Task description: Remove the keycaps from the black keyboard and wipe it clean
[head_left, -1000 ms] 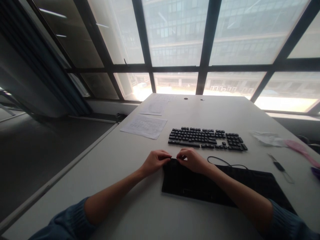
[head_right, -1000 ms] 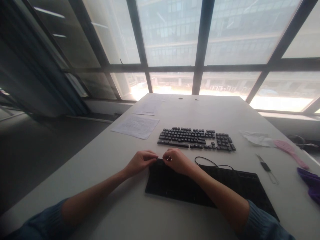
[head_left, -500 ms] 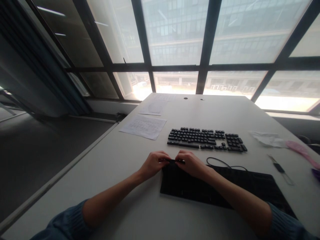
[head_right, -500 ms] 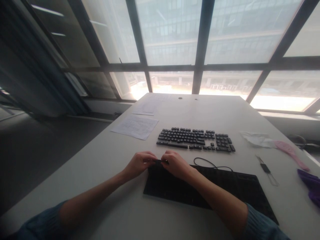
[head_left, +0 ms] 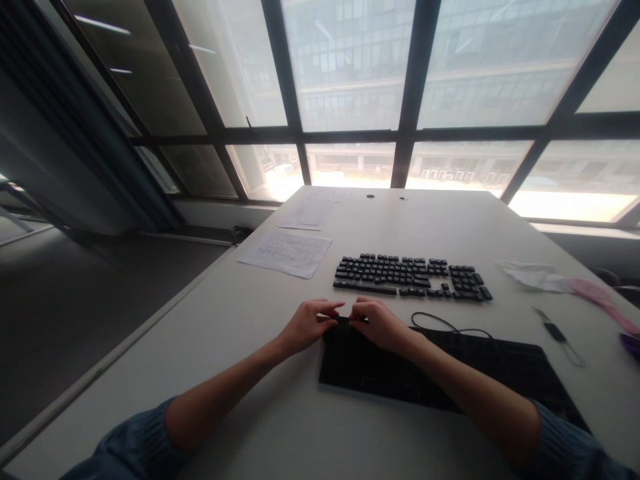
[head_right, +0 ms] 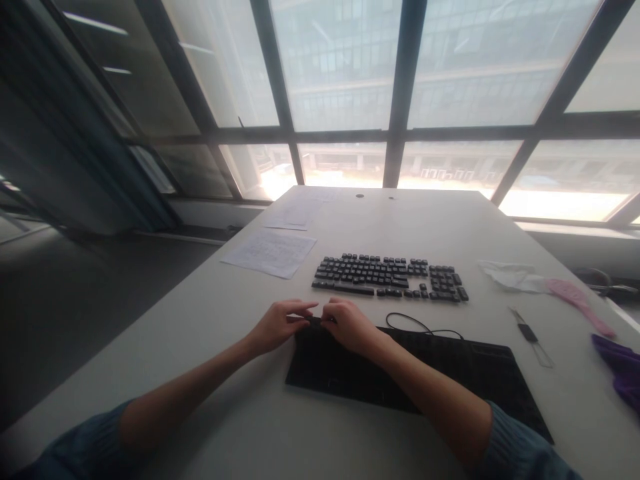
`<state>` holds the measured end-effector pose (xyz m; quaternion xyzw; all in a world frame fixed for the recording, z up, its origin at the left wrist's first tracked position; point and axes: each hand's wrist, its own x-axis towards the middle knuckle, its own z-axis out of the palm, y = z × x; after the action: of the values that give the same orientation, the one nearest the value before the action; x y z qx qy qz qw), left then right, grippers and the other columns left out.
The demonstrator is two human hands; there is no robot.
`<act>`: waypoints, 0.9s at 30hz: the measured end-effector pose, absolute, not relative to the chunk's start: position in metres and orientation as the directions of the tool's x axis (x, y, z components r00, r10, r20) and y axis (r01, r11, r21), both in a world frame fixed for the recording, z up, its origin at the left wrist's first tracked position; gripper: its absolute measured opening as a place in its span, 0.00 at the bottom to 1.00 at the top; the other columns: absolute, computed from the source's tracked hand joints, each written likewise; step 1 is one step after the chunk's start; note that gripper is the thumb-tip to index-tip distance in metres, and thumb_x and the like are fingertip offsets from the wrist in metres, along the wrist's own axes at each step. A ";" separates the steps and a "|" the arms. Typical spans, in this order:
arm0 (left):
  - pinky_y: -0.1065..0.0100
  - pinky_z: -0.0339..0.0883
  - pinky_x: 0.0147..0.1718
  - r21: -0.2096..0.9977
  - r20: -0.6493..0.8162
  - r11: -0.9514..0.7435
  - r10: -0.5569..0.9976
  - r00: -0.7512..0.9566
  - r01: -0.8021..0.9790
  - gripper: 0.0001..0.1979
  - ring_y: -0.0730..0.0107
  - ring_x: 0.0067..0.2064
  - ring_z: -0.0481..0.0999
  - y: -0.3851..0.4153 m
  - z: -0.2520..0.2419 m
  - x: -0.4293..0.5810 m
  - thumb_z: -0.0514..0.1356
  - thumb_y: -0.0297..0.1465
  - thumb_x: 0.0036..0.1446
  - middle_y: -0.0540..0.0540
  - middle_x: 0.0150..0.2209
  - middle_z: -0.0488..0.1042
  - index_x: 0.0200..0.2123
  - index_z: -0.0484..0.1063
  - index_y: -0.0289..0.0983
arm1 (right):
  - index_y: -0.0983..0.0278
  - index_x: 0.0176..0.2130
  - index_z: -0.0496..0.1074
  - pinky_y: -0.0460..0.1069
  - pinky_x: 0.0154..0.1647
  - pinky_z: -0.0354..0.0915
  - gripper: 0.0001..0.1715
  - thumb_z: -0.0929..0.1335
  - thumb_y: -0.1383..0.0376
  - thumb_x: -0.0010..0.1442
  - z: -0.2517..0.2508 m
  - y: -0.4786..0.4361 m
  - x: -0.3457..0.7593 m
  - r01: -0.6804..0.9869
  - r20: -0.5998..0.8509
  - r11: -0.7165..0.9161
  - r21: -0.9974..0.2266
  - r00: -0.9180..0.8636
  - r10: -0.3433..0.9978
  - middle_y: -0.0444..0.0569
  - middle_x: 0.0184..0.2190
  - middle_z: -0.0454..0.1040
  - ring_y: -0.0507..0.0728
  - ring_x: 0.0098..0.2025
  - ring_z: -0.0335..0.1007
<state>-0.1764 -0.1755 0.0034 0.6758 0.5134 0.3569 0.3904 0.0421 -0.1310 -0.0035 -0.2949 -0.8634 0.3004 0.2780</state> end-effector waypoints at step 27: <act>0.69 0.71 0.32 0.961 -0.153 0.122 0.982 0.107 0.250 0.29 0.65 0.36 0.79 -0.169 0.007 -0.172 0.71 0.36 0.48 0.40 0.38 0.81 0.53 0.72 0.33 | 0.67 0.34 0.75 0.45 0.29 0.63 0.11 0.74 0.69 0.47 -0.015 -0.118 0.035 0.307 -0.024 0.175 -0.935 -0.548 0.836 0.44 0.26 0.71 0.51 0.29 0.67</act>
<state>-0.1723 -0.1688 0.0071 0.5518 0.5584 0.3668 0.4991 0.0351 -0.1177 -0.0148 -0.3967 -0.7204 0.5051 0.2617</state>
